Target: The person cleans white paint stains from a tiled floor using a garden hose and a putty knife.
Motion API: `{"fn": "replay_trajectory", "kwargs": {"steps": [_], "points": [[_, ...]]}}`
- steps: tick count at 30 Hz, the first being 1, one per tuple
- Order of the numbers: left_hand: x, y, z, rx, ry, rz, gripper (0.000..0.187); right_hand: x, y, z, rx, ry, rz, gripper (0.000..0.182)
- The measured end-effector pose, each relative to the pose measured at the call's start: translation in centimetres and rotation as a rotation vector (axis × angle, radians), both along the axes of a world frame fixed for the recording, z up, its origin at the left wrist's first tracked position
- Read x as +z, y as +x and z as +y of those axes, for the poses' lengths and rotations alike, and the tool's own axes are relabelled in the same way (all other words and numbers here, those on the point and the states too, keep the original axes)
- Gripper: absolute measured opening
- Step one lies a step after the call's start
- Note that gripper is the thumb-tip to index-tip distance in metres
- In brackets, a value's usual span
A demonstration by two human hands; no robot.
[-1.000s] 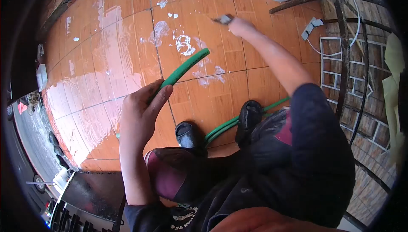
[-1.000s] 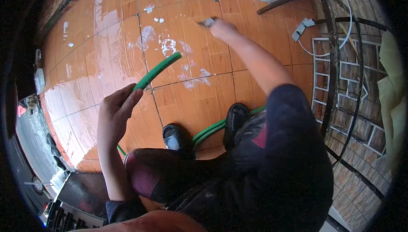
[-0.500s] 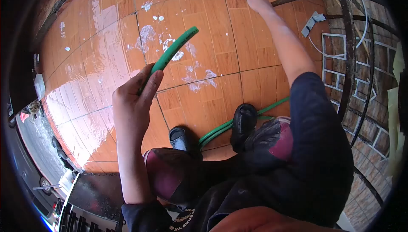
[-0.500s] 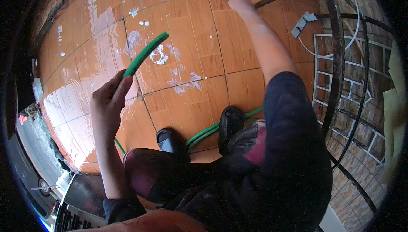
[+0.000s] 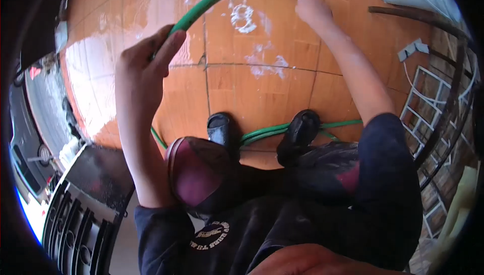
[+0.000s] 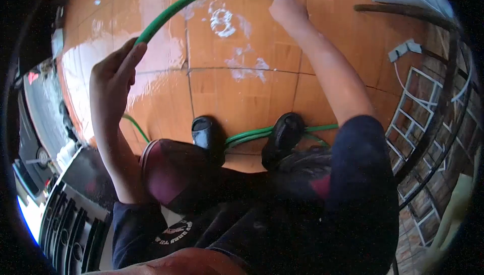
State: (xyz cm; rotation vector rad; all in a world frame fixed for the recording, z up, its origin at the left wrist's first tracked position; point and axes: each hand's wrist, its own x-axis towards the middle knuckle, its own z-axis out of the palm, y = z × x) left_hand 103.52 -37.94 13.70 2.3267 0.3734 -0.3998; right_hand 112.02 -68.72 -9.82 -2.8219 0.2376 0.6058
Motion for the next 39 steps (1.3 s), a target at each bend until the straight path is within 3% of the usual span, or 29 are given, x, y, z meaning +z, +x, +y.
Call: {"fn": "replay_trajectory", "kwargs": {"steps": [3, 6, 7, 10, 12, 16, 19, 22, 26, 29, 32, 33, 36, 39], "points": [[0.4, -0.7, 2.5, 0.05, 0.048, 0.0, 0.038, 2.1, -7.8, 4.3, 0.283, -0.022, 0.176, 0.026], [0.0, -1.6, 5.3, 0.068, 0.008, -0.026, 0.038, 4.1, -7.7, 7.2, 0.355, -0.024, 0.228, 0.027], [-0.3, -1.8, 6.0, 0.037, 0.018, -0.055, 0.038, 4.9, -6.5, 8.1, 0.335, 0.033, 0.122, 0.026], [-0.6, -1.8, 6.9, -0.043, 0.039, -0.14, 0.043, 6.2, -4.9, 10.2, 0.31, -0.016, 0.151, 0.026], [-0.8, -2.0, 7.1, -0.022, 0.007, -0.157, 0.044, 3.7, -8.3, 9.4, 0.323, -0.007, 0.102, 0.026], [-1.1, -2.3, 7.0, -0.06, -0.042, -0.171, 0.042, 2.8, -14.9, 10.7, 0.077, -0.031, 0.149, 0.025], [-2.3, -2.4, 7.1, -0.138, -0.046, -0.209, 0.046, 2.5, -13.7, 13.6, -0.024, 0.018, 0.122, 0.023], [2.1, -3.1, 4.3, 0.027, -0.082, -0.052, 0.033, 2.7, -12.4, 15.2, -0.048, 0.04, 0.142, 0.023], [2.1, -3.8, 4.8, -0.045, -0.061, -0.151, 0.032, 3.6, -16.4, 16.2, -0.14, 0.002, 0.12, 0.024], [2.2, -3.6, 5.3, -0.056, -0.095, -0.098, 0.032, 2.8, -16.5, 16.2, -0.123, 0.016, -0.013, 0.026], [2.5, -4.0, 6.1, -0.052, -0.13, -0.069, 0.032, 1.5, -11.0, 16.0, -0.055, 0.055, 0.162, 0.033], [1.9, -3.9, 6.8, -0.048, -0.12, -0.088, 0.031, 1.4, -10.7, 16.4, -0.092, 0.032, 0.108, 0.035], [-1.1, -3.9, 9.2, -0.117, -0.091, -0.164, 0.038, 2.2, -13.0, 17.0, -0.102, -0.045, 0.147, 0.025], [-2.1, -4.1, 9.8, -0.192, -0.096, -0.221, 0.047, 2.3, -14.9, 17.0, -0.072, -0.048, 0.121, 0.026]]}}
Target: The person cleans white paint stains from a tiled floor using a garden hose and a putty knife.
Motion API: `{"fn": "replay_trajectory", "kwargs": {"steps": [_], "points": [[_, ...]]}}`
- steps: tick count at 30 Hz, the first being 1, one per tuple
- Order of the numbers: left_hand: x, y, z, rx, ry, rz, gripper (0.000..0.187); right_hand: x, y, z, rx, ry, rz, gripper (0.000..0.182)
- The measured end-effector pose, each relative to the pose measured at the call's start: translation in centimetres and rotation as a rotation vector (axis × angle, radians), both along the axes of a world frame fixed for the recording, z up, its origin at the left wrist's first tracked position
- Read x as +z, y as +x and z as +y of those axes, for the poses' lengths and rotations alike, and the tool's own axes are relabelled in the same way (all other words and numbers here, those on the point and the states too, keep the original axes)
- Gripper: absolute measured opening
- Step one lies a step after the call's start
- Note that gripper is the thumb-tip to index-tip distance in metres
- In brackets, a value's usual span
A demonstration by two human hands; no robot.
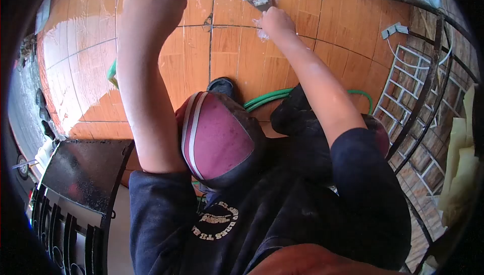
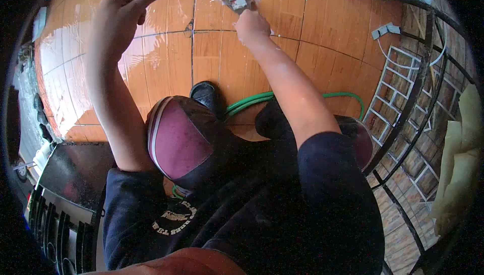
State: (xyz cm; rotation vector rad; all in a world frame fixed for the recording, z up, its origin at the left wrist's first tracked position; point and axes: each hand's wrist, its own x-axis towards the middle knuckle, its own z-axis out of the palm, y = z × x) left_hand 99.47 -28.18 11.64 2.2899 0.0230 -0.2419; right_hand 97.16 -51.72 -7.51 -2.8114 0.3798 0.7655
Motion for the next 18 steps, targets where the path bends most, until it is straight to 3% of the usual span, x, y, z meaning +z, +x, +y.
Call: {"fn": "replay_trajectory", "kwargs": {"steps": [4, 10, 16, 18], "points": [[0.2, -0.4, 0.5, -0.022, 0.005, 0.053, 0.048, -2.7, 6.3, -0.4, 0.026, 0.071, -0.051, 0.033], [0.0, 0.0, 1.7, 0.042, 0.129, 0.019, 0.049, -0.9, 1.2, 0.7, 0.056, -0.002, 0.018, 0.029], [0.3, -0.3, 0.8, 0.035, 0.082, 0.02, 0.049, -2.1, 8.3, 1.1, 0.037, 0.041, -0.012, 0.029], [0.4, -0.2, 0.8, 0.047, 0.077, 0.023, 0.048, -1.0, 6.7, 1.4, 0.078, 0.026, -0.032, 0.029]]}}
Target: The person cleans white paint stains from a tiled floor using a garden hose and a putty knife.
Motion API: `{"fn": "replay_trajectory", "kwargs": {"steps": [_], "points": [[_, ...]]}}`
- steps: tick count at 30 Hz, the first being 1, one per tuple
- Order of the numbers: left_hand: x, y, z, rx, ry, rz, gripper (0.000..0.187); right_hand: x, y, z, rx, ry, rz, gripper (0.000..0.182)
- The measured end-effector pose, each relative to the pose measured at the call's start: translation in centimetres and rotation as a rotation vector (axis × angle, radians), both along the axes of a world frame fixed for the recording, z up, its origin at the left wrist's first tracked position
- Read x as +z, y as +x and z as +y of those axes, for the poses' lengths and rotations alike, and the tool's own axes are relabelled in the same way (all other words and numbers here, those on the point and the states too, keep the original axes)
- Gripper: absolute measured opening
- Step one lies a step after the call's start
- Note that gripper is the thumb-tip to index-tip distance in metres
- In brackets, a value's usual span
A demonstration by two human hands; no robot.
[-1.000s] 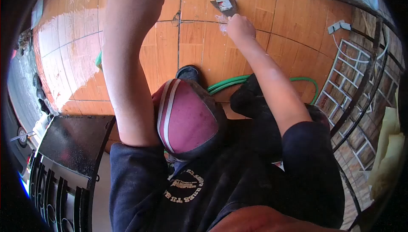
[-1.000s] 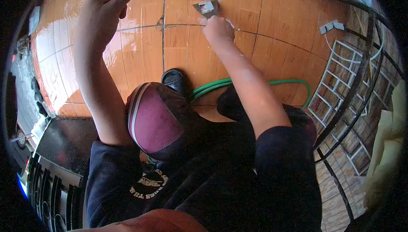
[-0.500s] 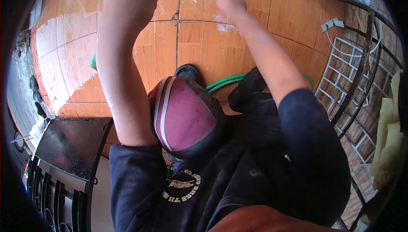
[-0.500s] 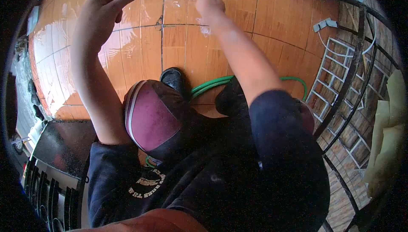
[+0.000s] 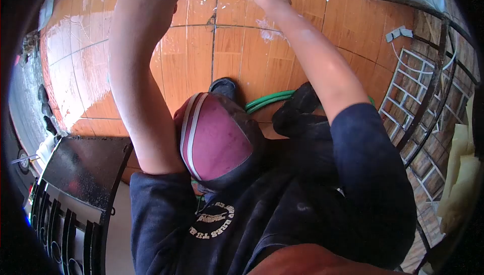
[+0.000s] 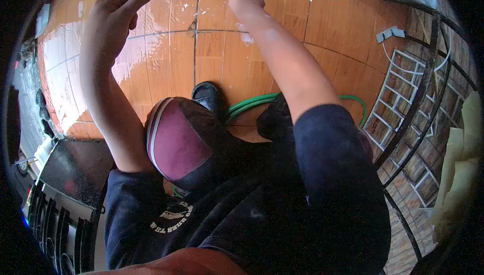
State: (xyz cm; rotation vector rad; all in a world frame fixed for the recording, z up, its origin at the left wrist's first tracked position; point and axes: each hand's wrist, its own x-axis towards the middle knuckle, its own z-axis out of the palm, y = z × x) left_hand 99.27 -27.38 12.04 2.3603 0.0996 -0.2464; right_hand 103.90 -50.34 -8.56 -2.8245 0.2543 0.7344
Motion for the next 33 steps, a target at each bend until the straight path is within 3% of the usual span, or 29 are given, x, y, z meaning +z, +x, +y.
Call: {"fn": "replay_trajectory", "kwargs": {"steps": [4, 10, 12, 15, 21, 25, 28, 30, 33], "points": [[-0.7, 0.7, 0.1, -0.021, -0.041, -0.014, 0.047, 0.5, -4.3, -1.4, 0.06, -0.116, -0.047, 0.029], [0.9, 0.9, -0.8, -0.03, -0.02, -0.033, 0.045, 1.3, -0.3, -1.8, 0.028, -0.096, -0.001, 0.03], [3.7, 0.7, -2.5, 0.084, -0.108, 0.102, 0.032, 1.3, -2.3, -1.6, 0.034, -0.103, 0.002, 0.033], [3.1, 0.5, -2.8, 0.101, -0.099, 0.022, 0.032, 1.2, -3.4, -1.7, 0.078, -0.143, -0.038, 0.031], [4.5, 0.7, -2.9, 0.089, -0.063, 0.114, 0.03, 2.7, -1.1, -0.8, 0.026, -0.135, 0.036, 0.031], [3.9, 1.2, -3.3, 0.122, -0.044, 0.111, 0.03, 2.8, -2.1, -1.6, 0.132, -0.164, 0.022, 0.03], [4.4, 1.6, -4.1, 0.295, 0.048, 0.347, 0.029, 2.6, -0.1, -1.4, 0.113, -0.18, -0.004, 0.029], [3.6, 0.0, -3.4, 0.104, -0.017, -0.039, 0.03, 2.8, -0.3, -0.3, 0.102, -0.188, -0.001, 0.029], [3.4, 0.4, -2.7, 0.099, -0.082, 0.043, 0.031, 3.0, -2.3, -0.2, 0.198, -0.267, 0.043, 0.027]]}}
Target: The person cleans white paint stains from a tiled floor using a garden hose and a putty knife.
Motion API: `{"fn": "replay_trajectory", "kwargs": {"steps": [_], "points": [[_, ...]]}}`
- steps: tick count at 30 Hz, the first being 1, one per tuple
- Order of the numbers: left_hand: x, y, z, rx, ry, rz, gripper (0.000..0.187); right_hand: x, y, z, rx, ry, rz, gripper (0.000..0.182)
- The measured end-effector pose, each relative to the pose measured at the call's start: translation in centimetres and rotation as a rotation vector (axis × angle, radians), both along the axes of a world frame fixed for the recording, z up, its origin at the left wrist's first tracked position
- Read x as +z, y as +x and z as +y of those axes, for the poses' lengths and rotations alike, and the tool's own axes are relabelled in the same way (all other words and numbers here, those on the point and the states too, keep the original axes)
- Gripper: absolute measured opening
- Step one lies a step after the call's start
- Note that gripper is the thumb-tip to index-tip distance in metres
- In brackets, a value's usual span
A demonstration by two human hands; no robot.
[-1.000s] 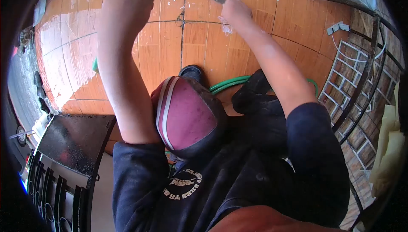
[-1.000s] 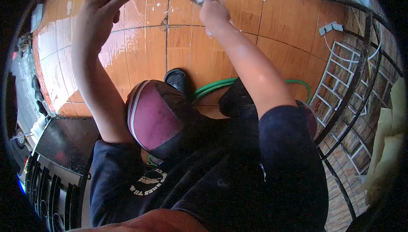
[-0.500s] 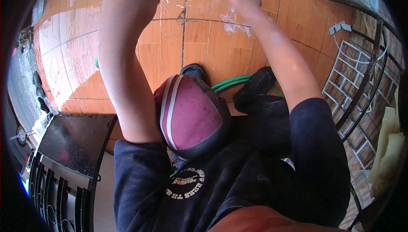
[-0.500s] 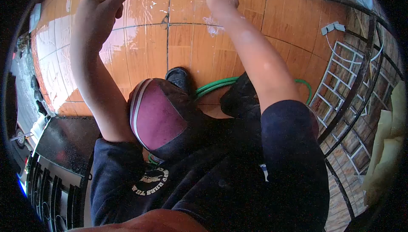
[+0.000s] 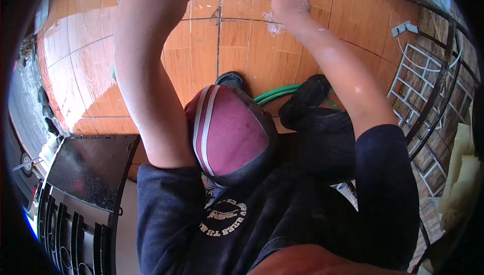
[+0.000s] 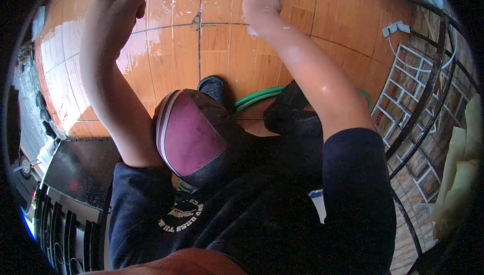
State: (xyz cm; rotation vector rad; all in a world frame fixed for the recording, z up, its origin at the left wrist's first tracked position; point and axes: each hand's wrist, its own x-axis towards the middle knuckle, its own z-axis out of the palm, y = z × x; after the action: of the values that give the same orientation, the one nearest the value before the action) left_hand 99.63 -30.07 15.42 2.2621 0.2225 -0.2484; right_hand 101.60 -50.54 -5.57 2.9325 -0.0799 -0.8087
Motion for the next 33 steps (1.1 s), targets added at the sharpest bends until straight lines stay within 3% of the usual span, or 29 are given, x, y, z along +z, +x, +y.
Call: {"fn": "replay_trajectory", "kwargs": {"steps": [6, 12, 15, 17, 20, 23, 26, 29, 31, 33], "points": [[0.3, -0.3, -0.4, -0.009, 0.076, -0.042, 0.033, -0.4, 2.8, 0.1, -0.002, 0.014, -0.065, 0.025], [0.0, -0.2, -0.1, -0.012, 0.095, -0.061, 0.033, -0.9, 0.7, -0.5, -0.015, -0.014, -0.034, 0.026], [0.1, 0.3, 0.4, 0.036, 0.04, 0.057, 0.033, -4.7, 4.2, -1.6, -0.1, 0.043, -0.076, 0.027], [0.1, -0.1, 0.3, 0.039, 0.081, -0.018, 0.033, -9.3, 5.4, -2.4, -0.183, 0.017, -0.312, 0.027], [-0.3, 0.3, 0.9, 0.039, 0.06, -0.012, 0.033, -1.4, 1.0, 0.1, -0.123, 0.076, -0.076, 0.027], [-0.3, 0.7, 0.9, 0.066, -0.002, 0.039, 0.033, -1.8, 2.5, -1.2, -0.079, 0.066, -0.082, 0.027], [-0.3, -0.1, 0.3, 0.067, 0.071, -0.043, 0.033, -6.7, 6.0, -2.2, -0.181, 0.079, -0.228, 0.038], [-0.8, -0.1, 1.1, 0.033, 0.097, -0.095, 0.033, -1.6, -0.8, -1.3, -0.005, 0.1, -0.027, 0.029], [-0.6, 0.4, 1.1, 0.005, 0.043, -0.072, 0.034, 0.6, -6.1, -1.5, -0.102, 0.198, 0.052, 0.03], [0.3, 1.3, 0.4, 0.135, 0.076, 0.173, 0.034, -1.2, -10.9, -2.2, -0.169, 0.159, 0.038, 0.032]]}}
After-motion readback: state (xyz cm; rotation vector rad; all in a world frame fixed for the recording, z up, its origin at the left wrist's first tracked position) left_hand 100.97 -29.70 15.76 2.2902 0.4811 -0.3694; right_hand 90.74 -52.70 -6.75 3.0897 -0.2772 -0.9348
